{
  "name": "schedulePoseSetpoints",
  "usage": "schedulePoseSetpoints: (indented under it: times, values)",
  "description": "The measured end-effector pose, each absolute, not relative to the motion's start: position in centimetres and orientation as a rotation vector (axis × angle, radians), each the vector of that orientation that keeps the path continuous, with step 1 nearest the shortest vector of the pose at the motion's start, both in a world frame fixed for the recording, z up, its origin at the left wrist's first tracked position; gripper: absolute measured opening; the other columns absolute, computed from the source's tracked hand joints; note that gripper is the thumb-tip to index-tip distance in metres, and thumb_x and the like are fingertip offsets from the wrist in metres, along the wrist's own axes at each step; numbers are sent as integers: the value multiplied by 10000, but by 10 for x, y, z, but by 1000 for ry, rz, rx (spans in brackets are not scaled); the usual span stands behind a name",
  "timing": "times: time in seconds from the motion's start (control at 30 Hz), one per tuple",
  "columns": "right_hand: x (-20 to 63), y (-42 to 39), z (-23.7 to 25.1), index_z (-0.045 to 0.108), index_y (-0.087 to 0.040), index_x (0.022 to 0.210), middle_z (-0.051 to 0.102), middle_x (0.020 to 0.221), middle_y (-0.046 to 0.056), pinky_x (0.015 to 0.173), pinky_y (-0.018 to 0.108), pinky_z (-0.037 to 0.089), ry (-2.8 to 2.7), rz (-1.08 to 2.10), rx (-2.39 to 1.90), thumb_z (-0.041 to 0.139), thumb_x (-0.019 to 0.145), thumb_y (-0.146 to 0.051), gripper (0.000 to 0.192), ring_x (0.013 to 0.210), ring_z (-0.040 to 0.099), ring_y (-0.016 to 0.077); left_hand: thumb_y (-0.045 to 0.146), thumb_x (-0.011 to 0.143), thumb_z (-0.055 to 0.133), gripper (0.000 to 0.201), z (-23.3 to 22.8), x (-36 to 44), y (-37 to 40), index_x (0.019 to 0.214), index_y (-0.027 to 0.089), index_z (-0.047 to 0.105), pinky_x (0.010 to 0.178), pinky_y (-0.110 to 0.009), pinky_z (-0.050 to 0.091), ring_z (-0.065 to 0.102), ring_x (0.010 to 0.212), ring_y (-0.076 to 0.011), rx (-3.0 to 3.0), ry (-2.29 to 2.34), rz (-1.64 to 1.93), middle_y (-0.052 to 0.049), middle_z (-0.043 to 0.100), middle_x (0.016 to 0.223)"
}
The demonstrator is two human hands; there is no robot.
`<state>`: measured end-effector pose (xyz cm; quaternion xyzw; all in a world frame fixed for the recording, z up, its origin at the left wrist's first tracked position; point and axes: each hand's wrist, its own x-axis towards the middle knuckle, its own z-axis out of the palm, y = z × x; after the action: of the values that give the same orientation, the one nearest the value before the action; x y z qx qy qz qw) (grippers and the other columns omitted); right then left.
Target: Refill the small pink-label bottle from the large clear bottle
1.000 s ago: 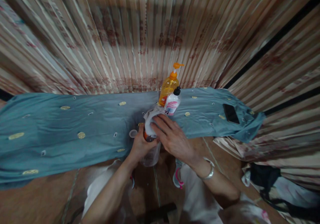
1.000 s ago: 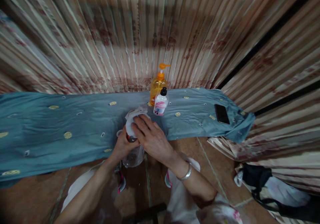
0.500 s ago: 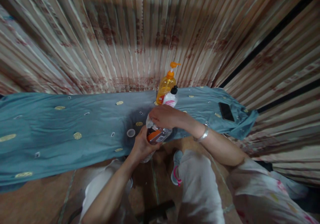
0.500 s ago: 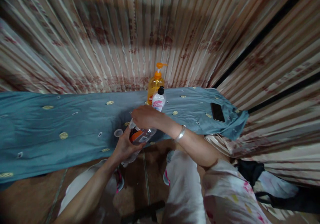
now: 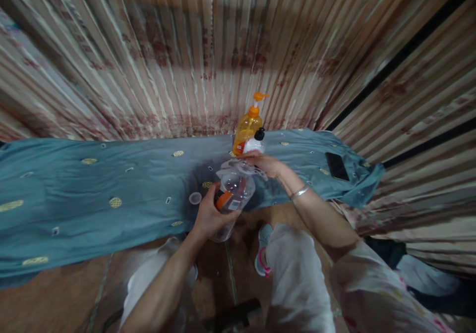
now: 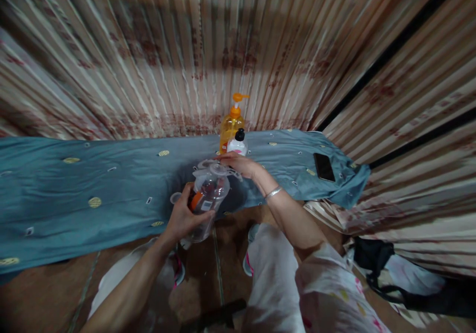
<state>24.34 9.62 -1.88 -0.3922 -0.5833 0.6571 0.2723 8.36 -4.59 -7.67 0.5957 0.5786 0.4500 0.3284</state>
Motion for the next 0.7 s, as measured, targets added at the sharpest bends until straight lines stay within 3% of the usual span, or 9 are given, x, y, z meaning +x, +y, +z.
schedulePoseSetpoints:
  times: [0.23, 0.37, 0.5, 0.7]
  values:
    - [235, 50, -50, 670, -203, 857, 703, 734, -30, 640, 227, 508, -1026, 1766, -1024, 648, 559, -225, 300, 682, 641, 127, 402, 551, 758, 681, -82, 79, -39, 1116, 182, 448, 814, -322, 456, 571, 886, -180, 1336, 1482, 1372, -39, 579, 1004]
    - [225, 25, -70, 659, -231, 921, 710, 933, -13, 815, 276, 508, -926, 1602, -1052, 645, 585, -245, 336, 902, 644, 158, 402, 553, 759, 642, -84, 76, -34, 1074, 186, 454, 779, -302, 455, 568, 846, -165, 1272, 1529, 1439, -21, 568, 957]
    - [218, -1, -75, 627, -258, 1080, 614, 1212, -8, 1038, 352, 373, -1096, 1360, -1093, 598, 697, -271, 384, 1186, 511, 178, 407, 563, 754, 580, -83, 74, -32, 1014, 199, 454, 715, -277, 459, 575, 761, -142, 1220, 1544, 1458, 6, 574, 884]
    - [215, -34, -64, 418, -251, 1344, 368, 1449, 22, 1131, 382, 229, -1654, 955, -976, 405, 875, -238, 470, 1352, 298, 157, 389, 561, 757, 538, -83, 72, -32, 981, 207, 474, 715, -266, 452, 571, 752, -136, 1169, 1559, 1489, 16, 580, 863]
